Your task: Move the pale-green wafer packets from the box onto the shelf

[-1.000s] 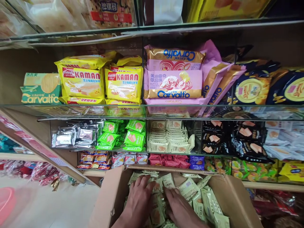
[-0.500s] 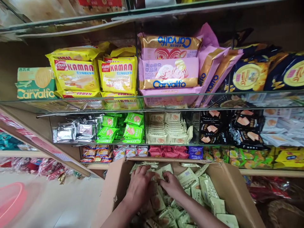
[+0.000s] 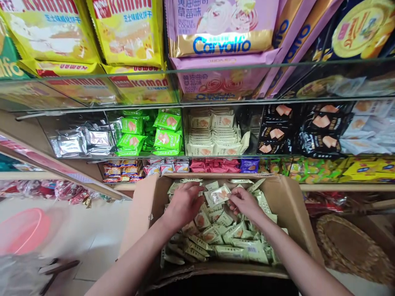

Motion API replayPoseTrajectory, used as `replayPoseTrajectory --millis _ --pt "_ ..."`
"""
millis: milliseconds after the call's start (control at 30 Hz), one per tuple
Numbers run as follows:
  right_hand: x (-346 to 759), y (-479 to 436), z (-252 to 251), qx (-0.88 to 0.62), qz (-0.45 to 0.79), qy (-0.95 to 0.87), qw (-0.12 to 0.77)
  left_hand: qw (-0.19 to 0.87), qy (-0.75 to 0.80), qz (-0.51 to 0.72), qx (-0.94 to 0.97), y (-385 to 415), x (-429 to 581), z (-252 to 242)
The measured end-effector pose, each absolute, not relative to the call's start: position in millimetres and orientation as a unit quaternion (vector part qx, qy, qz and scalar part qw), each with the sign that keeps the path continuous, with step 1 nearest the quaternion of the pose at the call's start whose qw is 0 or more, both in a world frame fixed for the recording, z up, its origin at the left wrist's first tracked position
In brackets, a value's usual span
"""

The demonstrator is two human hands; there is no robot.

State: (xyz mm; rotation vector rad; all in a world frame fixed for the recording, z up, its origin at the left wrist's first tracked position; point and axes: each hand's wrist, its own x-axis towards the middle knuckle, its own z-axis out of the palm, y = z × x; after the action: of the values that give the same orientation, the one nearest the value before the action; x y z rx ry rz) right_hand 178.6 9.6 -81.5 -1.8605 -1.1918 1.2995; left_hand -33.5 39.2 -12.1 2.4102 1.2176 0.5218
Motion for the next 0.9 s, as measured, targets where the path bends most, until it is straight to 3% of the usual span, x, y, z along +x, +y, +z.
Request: replayPoseTrajectory --millis 300,500,700,900 --pt "163 7 -81 -0.694 0.218 -0.666 0.167 0.256 0.438 0.039 0.861 46 11 -39" --pt "157 4 -91 -0.67 0.27 -0.64 0.264 0.297 0.465 0.057 0.832 38 3 -62" --pt "164 0 -70 -0.597 0.526 -0.467 0.385 0.428 0.451 0.142 0.77 42 -6 -41" --pt "163 -1 -37 -0.546 0.507 -0.451 0.491 0.581 0.388 0.226 0.679 50 0 -23"
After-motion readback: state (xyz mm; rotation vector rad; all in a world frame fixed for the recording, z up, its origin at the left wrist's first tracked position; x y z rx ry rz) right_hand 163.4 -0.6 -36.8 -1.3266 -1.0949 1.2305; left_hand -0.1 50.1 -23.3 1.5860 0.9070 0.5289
